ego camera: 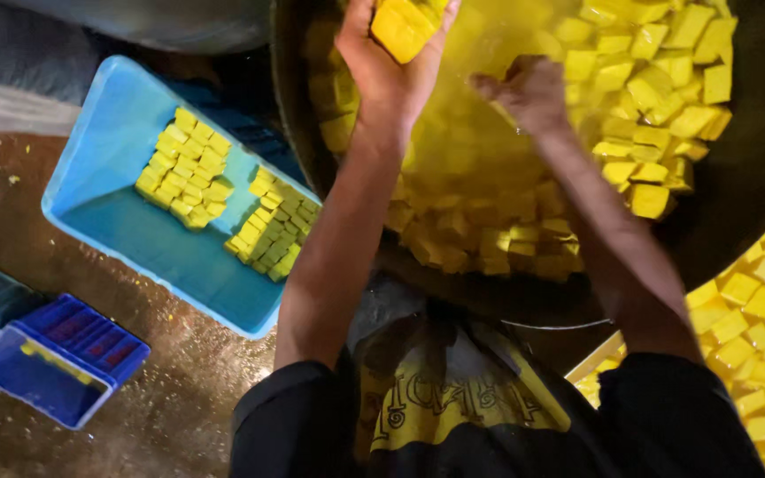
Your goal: The person stirs a large vat of yellow tofu cubes in water with a skimmer, then picks the cubes one at a time from the vat and places them into a blue plastic tray, arranging them in rows. Another worker's hands occasionally add cubes to the same tray.
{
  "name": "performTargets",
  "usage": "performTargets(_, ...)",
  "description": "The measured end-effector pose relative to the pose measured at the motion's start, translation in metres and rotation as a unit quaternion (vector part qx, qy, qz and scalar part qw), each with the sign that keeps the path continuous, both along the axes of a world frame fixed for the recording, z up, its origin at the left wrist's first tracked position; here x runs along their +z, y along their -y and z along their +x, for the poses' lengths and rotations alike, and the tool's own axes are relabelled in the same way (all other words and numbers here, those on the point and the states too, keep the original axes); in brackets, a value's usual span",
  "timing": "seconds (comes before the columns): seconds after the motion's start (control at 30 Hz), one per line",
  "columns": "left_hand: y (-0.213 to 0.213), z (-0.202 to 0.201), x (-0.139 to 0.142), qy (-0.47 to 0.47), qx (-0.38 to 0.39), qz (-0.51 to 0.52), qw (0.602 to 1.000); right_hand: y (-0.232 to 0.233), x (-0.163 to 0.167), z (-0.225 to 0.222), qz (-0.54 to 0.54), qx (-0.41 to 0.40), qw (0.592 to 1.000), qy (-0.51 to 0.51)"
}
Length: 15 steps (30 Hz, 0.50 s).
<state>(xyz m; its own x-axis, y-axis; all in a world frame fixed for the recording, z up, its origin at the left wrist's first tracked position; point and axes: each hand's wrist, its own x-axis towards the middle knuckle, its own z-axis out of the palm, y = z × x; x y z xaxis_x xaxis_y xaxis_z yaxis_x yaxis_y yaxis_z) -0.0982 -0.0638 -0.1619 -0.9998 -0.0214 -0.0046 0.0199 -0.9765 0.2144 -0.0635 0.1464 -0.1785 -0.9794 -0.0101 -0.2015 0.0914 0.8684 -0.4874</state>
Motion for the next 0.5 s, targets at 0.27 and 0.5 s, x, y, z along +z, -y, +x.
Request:
performTargets(0.27,0.124,0.062,0.060,0.014,0.011,0.013,1.000,0.031,-0.005,0.002,-0.386,0.042,0.915,0.110)
performTargets(0.5,0.191,0.118,0.044,0.002,0.069,-0.051,0.996,0.089,0.124,0.021,-0.494,0.096,0.839,0.207)
